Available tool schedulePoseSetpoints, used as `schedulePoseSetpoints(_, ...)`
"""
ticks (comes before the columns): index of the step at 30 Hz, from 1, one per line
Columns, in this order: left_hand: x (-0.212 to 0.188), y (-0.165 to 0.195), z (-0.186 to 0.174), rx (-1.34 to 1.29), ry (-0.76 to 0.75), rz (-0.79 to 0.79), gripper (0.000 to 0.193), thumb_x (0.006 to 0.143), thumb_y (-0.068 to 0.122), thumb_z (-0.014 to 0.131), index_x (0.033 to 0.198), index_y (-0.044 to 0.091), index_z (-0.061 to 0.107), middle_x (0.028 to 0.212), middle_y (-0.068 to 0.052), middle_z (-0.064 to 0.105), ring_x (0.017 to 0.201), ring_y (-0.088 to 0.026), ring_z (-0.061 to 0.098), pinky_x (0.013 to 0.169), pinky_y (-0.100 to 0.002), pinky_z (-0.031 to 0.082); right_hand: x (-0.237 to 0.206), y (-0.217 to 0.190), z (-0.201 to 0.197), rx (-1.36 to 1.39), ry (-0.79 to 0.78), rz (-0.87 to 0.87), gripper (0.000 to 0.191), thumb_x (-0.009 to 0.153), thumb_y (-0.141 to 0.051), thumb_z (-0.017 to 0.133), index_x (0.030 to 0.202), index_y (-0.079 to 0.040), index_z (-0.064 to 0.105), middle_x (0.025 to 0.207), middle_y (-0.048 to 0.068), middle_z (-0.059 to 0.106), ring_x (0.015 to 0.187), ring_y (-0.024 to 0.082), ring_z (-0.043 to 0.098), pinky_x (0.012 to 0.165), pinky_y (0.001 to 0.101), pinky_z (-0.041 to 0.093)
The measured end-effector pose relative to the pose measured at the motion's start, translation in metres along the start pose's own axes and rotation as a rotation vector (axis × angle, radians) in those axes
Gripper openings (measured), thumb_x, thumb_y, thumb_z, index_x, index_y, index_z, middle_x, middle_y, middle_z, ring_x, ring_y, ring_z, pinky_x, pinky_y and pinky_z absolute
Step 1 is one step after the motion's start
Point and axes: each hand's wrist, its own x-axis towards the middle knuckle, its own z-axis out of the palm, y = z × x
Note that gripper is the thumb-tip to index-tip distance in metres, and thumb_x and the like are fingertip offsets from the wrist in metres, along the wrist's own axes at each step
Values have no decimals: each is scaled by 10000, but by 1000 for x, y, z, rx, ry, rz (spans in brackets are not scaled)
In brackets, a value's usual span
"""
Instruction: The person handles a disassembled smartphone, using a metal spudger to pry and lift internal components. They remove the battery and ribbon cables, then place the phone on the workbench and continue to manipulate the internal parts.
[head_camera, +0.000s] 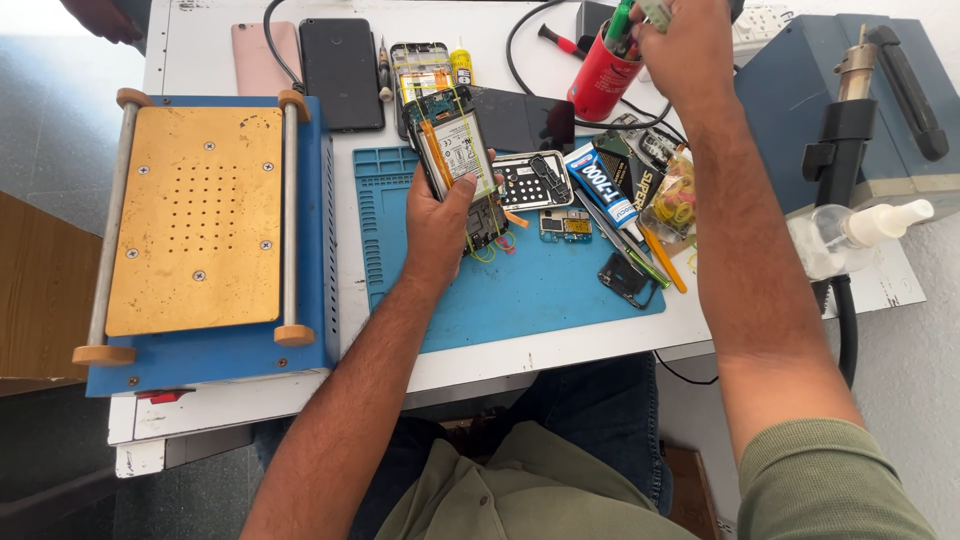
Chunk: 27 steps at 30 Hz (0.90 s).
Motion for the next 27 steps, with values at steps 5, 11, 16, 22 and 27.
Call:
schedulePoseSetpoints(5,-1,1,0,22,8,-14,402,1000,24,485,1393,-34,419,1321,-239,650,1134,-264,722,922,-389,674,-11,-12,1,-285,4,-101,132,908,-95,828,1029,-59,790,947,150,719,840,330,707,733,446,556)
schedulePoseSetpoints(11,-1,3,1,24,27,-20,372,1011,34,495,1372,-23,428,1326,-215,655,1131,-252,721,901,-382,683,-10,-13,22,-516,19,22,125,907,-198,849,940,-84,806,930,180,702,776,364,690,657,468,552)
schedulePoseSetpoints(16,-1,2,1,48,23,-1,366,1007,36,507,1365,-18,457,1316,-207,670,1118,-242,730,907,-372,679,2,1,3,-165,30,104,215,966,-208,807,1051,-20,746,935,140,739,847,292,733,777,416,586)
schedulePoseSetpoints(22,0,0,2,28,11,2,356,1013,37,507,1361,-24,467,1299,-205,674,1105,-235,730,909,-376,676,7,-9,-11,-276,-154,135,310,977,-319,835,1099,-42,771,912,152,741,796,285,717,729,414,563)
schedulePoseSetpoints(27,-1,-1,0,43,10,29,372,1005,29,508,1371,-23,467,1305,-205,675,1108,-236,734,945,-379,665,4,-20,9,-476,-210,131,252,947,-312,819,1061,-88,798,883,143,744,791,317,710,709,443,559)
